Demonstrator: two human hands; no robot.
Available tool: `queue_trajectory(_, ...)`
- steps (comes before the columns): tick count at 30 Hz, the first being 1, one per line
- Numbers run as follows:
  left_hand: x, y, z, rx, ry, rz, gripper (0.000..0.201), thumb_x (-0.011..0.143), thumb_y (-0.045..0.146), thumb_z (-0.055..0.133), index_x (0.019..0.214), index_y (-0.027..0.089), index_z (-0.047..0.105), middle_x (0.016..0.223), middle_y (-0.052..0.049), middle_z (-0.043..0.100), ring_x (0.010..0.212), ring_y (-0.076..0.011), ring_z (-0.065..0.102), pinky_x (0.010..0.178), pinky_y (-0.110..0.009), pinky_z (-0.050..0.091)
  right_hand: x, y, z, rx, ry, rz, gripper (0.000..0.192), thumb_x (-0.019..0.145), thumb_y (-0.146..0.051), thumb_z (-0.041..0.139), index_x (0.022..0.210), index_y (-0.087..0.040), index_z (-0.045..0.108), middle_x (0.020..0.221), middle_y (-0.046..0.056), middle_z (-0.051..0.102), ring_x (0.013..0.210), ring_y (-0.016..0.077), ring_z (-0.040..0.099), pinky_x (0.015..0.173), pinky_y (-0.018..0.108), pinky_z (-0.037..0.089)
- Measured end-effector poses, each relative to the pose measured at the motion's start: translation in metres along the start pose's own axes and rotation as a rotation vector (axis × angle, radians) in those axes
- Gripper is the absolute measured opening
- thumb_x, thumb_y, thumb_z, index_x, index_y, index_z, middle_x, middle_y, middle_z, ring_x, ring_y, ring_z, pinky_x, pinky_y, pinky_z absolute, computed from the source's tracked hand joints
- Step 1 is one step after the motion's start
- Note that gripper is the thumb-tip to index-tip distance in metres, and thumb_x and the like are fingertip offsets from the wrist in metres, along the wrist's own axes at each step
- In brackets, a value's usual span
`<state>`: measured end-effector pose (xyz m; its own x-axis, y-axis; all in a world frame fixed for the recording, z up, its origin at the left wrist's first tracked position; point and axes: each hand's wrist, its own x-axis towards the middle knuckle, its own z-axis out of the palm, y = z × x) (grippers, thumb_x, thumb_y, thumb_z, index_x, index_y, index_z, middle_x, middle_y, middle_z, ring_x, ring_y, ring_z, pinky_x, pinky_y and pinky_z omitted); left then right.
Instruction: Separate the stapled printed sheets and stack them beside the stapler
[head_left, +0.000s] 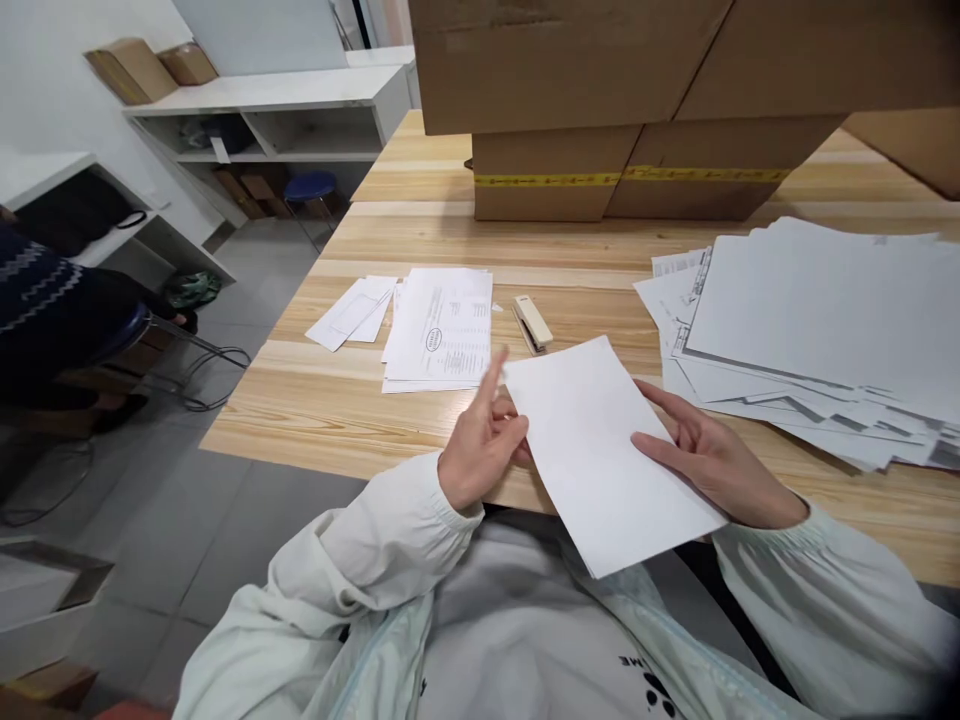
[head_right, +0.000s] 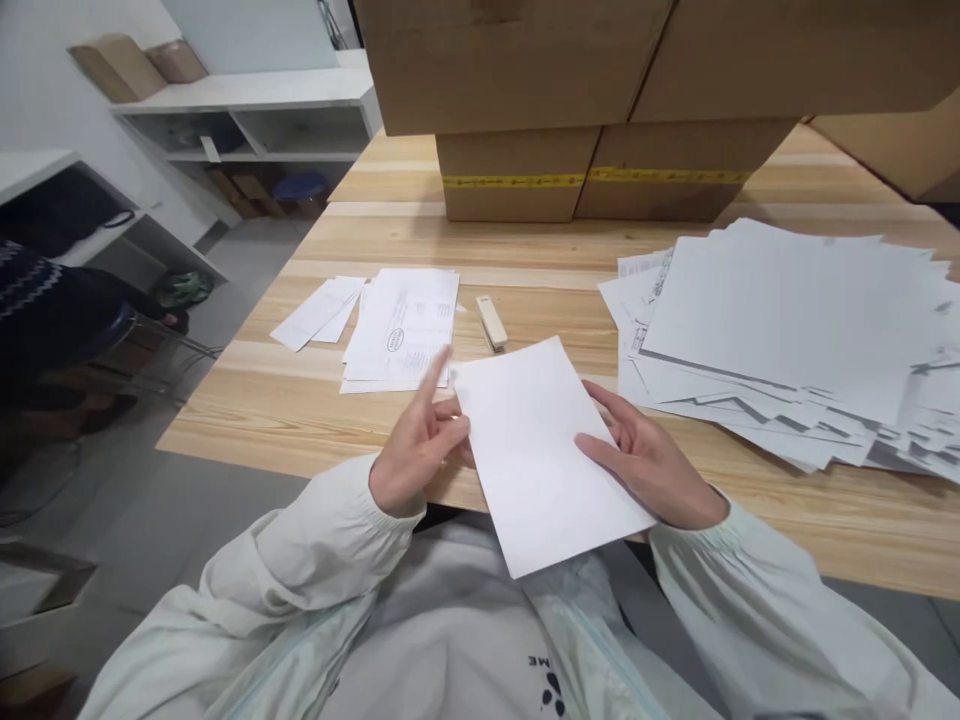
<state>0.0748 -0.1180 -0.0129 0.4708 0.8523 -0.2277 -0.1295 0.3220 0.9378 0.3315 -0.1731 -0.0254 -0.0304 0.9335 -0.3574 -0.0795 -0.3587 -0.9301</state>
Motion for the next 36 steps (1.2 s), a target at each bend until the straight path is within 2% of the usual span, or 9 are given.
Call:
queue_trajectory(3, 0.011, -0.006, 0.005, -0.081, -0.136, -0.251, 0.053, 0.08, 0.019, 0.066, 0.132, 0.012, 0.055, 0.077, -0.002, 0.065, 0.067, -0.0135, 0.066, 0.065, -0.029, 0.06, -0.008, 0.009, -0.01, 0.028, 0.045, 0.029, 0.078, 0.075, -0.034, 0.079, 0.144, -0.026, 0.044, 0.089, 0.005, 0.075, 0.058, 0.0189, 0.069, 0.044, 0.027, 0.055)
queue_trajectory(5, 0.023, -0.006, 0.008, -0.093, -0.13, -0.302, 0.038, 0.08, 0.011, 0.063, 0.118, 0.008, 0.063, 0.071, -0.002, 0.064, 0.064, -0.0117, 0.065, 0.066, -0.028, 0.06, -0.007, 0.012, -0.013, 0.025, 0.073, -0.013, 0.072, 0.075, -0.034, 0.079, 0.14, -0.027, 0.048, 0.089, 0.006, 0.075, 0.06, 0.0188, 0.07, 0.044, 0.026, 0.056)
queue_trajectory(11, 0.057, -0.002, 0.016, -0.051, -0.033, -0.331, 0.038, 0.077, -0.007, 0.049, 0.111, 0.004, 0.062, 0.063, 0.0, 0.063, 0.056, -0.01, 0.064, 0.062, -0.026, 0.058, 0.01, 0.009, -0.021, 0.005, 0.129, -0.065, 0.069, 0.073, -0.035, 0.08, 0.135, -0.026, 0.053, 0.08, 0.002, 0.074, 0.056, 0.0166, 0.068, 0.045, 0.026, 0.056)
queue_trajectory(18, 0.073, -0.006, 0.019, 0.019, 0.01, -0.219, 0.03, 0.076, -0.005, 0.053, 0.101, 0.006, 0.067, 0.055, 0.005, 0.054, 0.052, -0.0074, 0.058, 0.058, -0.023, 0.055, 0.02, 0.01, -0.025, -0.084, 0.158, -0.043, 0.083, 0.074, -0.042, 0.079, 0.146, -0.022, 0.043, 0.07, 0.001, 0.072, 0.05, 0.0168, 0.064, 0.039, 0.026, 0.05)
queue_trajectory(22, 0.078, -0.004, 0.01, -0.011, -0.041, -0.3, 0.028, 0.077, -0.004, 0.055, 0.101, 0.006, 0.066, 0.051, 0.007, 0.052, 0.05, -0.0066, 0.059, 0.06, -0.022, 0.055, 0.007, -0.013, -0.069, -0.567, 0.078, -0.12, 0.067, 0.074, -0.047, 0.078, 0.136, -0.032, 0.057, 0.076, 0.004, 0.074, 0.056, 0.0196, 0.067, 0.044, 0.03, 0.051)
queue_trajectory(26, 0.082, 0.003, 0.004, -0.04, -0.061, -0.378, 0.028, 0.075, -0.004, 0.061, 0.1, 0.006, 0.067, 0.055, 0.003, 0.058, 0.054, -0.0082, 0.063, 0.061, -0.023, 0.057, 0.003, -0.065, -0.102, -1.033, 0.203, -0.405, 0.046, 0.076, -0.042, 0.078, 0.121, -0.041, 0.068, 0.071, 0.006, 0.072, 0.042, 0.0147, 0.055, 0.038, 0.034, 0.033)
queue_trajectory(29, 0.081, 0.006, 0.004, -0.06, -0.039, -0.408, 0.027, 0.073, -0.005, 0.062, 0.097, 0.005, 0.068, 0.058, 0.001, 0.06, 0.055, -0.0085, 0.064, 0.059, -0.022, 0.057, 0.034, -0.1, -0.07, -1.2, 0.271, -0.643, 0.031, 0.088, -0.041, 0.063, 0.119, -0.039, 0.069, 0.089, 0.003, 0.074, 0.058, 0.0153, 0.061, 0.056, 0.036, 0.044)
queue_trajectory(33, 0.08, 0.007, 0.005, -0.093, -0.014, -0.412, 0.025, 0.072, -0.006, 0.063, 0.094, 0.006, 0.068, 0.05, 0.007, 0.05, 0.048, -0.0062, 0.058, 0.054, -0.02, 0.054, 0.116, -0.107, 0.01, -1.123, 0.034, -0.959, 0.038, 0.093, -0.046, 0.051, 0.118, -0.023, 0.068, 0.115, 0.008, 0.071, 0.105, 0.0286, 0.063, 0.09, 0.047, 0.048)
queue_trajectory(36, 0.079, 0.009, 0.003, -0.091, -0.008, -0.426, 0.027, 0.072, -0.006, 0.063, 0.096, 0.005, 0.067, 0.051, 0.006, 0.052, 0.047, -0.0071, 0.059, 0.054, -0.02, 0.053, 0.171, -0.094, 0.054, -1.113, -0.079, -1.049, 0.038, 0.099, -0.038, 0.039, 0.114, -0.018, 0.067, 0.12, 0.01, 0.068, 0.113, 0.0279, 0.059, 0.098, 0.048, 0.044)
